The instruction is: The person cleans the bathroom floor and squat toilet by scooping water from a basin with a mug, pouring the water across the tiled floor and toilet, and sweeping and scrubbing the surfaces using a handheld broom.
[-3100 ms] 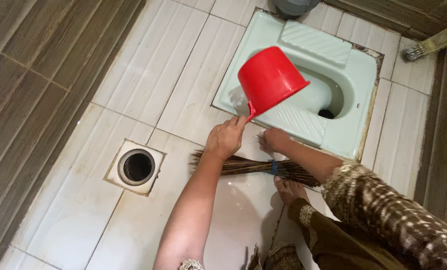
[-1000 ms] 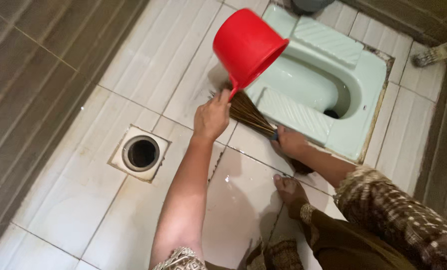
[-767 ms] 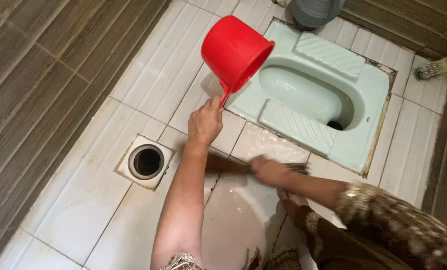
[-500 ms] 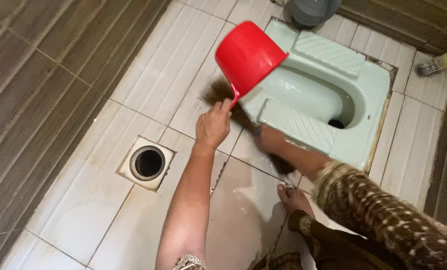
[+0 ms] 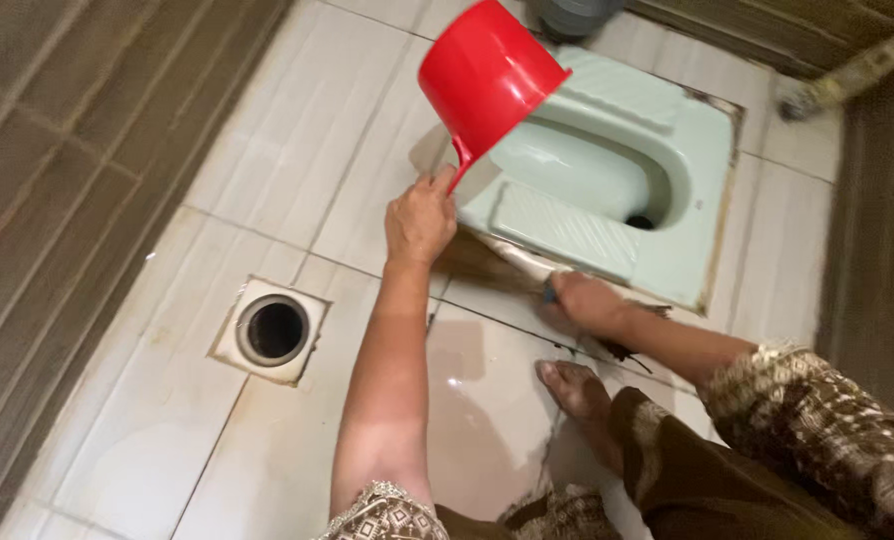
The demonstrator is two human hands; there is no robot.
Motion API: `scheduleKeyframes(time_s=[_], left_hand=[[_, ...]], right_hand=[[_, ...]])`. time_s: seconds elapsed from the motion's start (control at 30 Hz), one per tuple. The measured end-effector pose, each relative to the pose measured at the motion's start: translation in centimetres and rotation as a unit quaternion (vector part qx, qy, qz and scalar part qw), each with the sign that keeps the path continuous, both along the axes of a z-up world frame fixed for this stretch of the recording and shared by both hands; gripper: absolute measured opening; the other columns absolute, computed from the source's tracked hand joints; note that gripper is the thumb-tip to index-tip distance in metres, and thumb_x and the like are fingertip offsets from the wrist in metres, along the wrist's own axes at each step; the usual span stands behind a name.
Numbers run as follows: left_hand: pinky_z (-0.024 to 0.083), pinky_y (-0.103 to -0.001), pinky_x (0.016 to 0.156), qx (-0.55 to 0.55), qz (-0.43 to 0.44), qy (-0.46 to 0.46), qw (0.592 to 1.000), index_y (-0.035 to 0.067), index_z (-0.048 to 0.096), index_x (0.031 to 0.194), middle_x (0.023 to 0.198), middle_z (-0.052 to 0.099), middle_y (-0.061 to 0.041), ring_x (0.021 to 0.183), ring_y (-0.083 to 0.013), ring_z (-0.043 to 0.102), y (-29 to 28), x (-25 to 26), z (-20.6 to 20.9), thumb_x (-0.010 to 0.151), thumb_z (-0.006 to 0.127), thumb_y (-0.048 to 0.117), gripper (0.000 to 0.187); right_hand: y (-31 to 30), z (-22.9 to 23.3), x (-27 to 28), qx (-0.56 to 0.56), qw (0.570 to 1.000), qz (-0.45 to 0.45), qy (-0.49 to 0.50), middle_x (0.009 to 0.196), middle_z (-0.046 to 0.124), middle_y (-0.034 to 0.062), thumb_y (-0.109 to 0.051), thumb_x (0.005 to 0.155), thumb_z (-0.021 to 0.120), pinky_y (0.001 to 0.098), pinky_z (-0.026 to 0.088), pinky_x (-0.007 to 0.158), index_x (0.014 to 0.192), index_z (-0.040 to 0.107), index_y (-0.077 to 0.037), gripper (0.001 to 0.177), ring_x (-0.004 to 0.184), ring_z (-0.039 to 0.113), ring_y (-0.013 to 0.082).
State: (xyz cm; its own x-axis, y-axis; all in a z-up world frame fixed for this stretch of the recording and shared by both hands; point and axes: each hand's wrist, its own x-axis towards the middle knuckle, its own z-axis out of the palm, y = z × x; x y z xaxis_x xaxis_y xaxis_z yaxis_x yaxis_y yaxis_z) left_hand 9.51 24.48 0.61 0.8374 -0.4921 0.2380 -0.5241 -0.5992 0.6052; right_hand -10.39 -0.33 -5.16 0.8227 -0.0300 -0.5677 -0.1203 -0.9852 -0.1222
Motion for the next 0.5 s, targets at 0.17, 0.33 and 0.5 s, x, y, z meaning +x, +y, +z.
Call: scheduleKeyframes(time_s=[0.17,0.33,0.5], left_hand=[[0.057,-0.049,0.081,-0.039,-0.085,-0.132,0.987,0.014,0.06,0.124,0.112,0.068,-0.015,0.097,-0.0348,0.069,-1.0,-2.3,-2.7,0.086,0.065,0.01,0.039],[0.056,-0.046,0.082,0.035,-0.119,-0.114,0.986,0.012,0.06,0.128,0.116,0.065,-0.015,0.095,-0.0338,0.067,-2.6,-6.4,-7.8,0.087,0.059,0.005,0.041],[0.055,-0.045,0.082,0.058,-0.133,-0.118,0.982,0.015,0.06,0.123,0.108,0.063,-0.011,0.097,-0.0306,0.065,-4.9,-6.9,-7.7,0.086,0.057,0.003,0.04]], right_hand=[[6.6,-4.5,-5.7,0.098,0.995,-0.011,0.007,0.117,0.062,0.0266,-0.028,0.09,0.064,0.0521,0.052,0.091,0.124,0.051,-0.003,0.044,0.106,0.062,0.0438],[2.4,-6.8,-10.9,0.064,0.985,-0.152,-0.045,0.11,0.069,0.0228,-0.032,0.089,0.069,0.0494,0.054,0.092,0.116,0.06,-0.004,0.04,0.102,0.067,0.0406],[-3.0,-1.6,-18.5,-0.023,0.976,-0.214,-0.034,0.102,0.069,0.0229,-0.035,0.092,0.066,0.0492,0.056,0.087,0.117,0.052,-0.001,0.044,0.095,0.068,0.0399]])
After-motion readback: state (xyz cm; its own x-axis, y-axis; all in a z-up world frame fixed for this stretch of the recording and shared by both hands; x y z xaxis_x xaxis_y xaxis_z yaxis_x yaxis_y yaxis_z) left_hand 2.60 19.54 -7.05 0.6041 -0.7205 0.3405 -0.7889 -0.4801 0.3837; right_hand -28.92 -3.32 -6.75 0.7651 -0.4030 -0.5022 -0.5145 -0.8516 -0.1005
